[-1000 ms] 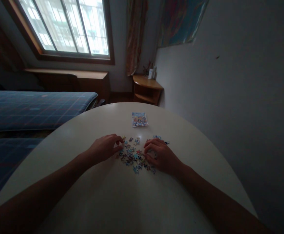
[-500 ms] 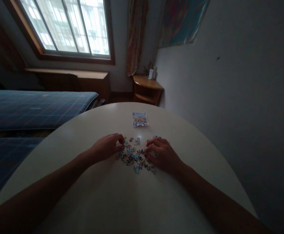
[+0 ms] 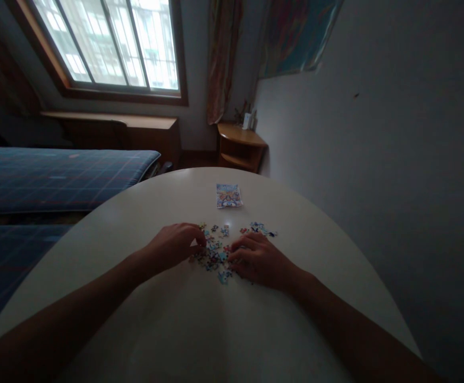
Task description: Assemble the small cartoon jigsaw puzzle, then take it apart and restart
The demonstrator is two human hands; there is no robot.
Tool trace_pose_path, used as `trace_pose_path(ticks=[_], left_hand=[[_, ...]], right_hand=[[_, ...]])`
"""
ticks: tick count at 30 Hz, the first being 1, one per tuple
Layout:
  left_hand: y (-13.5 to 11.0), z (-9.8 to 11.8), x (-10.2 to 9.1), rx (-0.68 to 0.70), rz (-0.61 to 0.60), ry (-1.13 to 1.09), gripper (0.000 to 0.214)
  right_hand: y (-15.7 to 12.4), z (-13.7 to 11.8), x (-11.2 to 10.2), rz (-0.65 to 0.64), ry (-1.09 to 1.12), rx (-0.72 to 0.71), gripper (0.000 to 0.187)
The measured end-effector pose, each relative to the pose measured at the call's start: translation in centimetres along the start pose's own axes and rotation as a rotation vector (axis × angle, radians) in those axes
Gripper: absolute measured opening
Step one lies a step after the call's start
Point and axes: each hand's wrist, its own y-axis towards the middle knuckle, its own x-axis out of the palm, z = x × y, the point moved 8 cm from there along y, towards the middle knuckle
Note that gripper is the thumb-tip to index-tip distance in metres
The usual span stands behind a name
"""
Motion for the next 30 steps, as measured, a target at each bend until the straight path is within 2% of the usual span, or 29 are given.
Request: trace_pose_path(ticks=[5,10,13,19,30], left_hand=[[-0.1,-0.2,0.0,0.010,-0.009,-0.009,0.010],[-0.5,-0.1,-0.4,0.002,0.000,-0.020,0.017],[-0.8,0.6,-0.5,0.011,-0.012,-0.027,0.016],[-1.2,2.3,0.1,0.066,-0.105,-0.036,0.014],[-1.2,2.3,0.5,0.037,-0.121,-0.028,0.009]], right_hand=[[-0.1,0.7,0.0,-0.003,-0.001,0.043,0.013],[-0.8,4.4,-1.7,0.145,-0.098,0.365,0.014],[-1.2,6.0,-2.1,0.150,-0.103,0.462,0.017],[-1.5,6.6,-2.0,0.156,-0.122,0.496,0.014],[-1.7,6.8,-1.6,0.083,-0.069,0.534,0.014]])
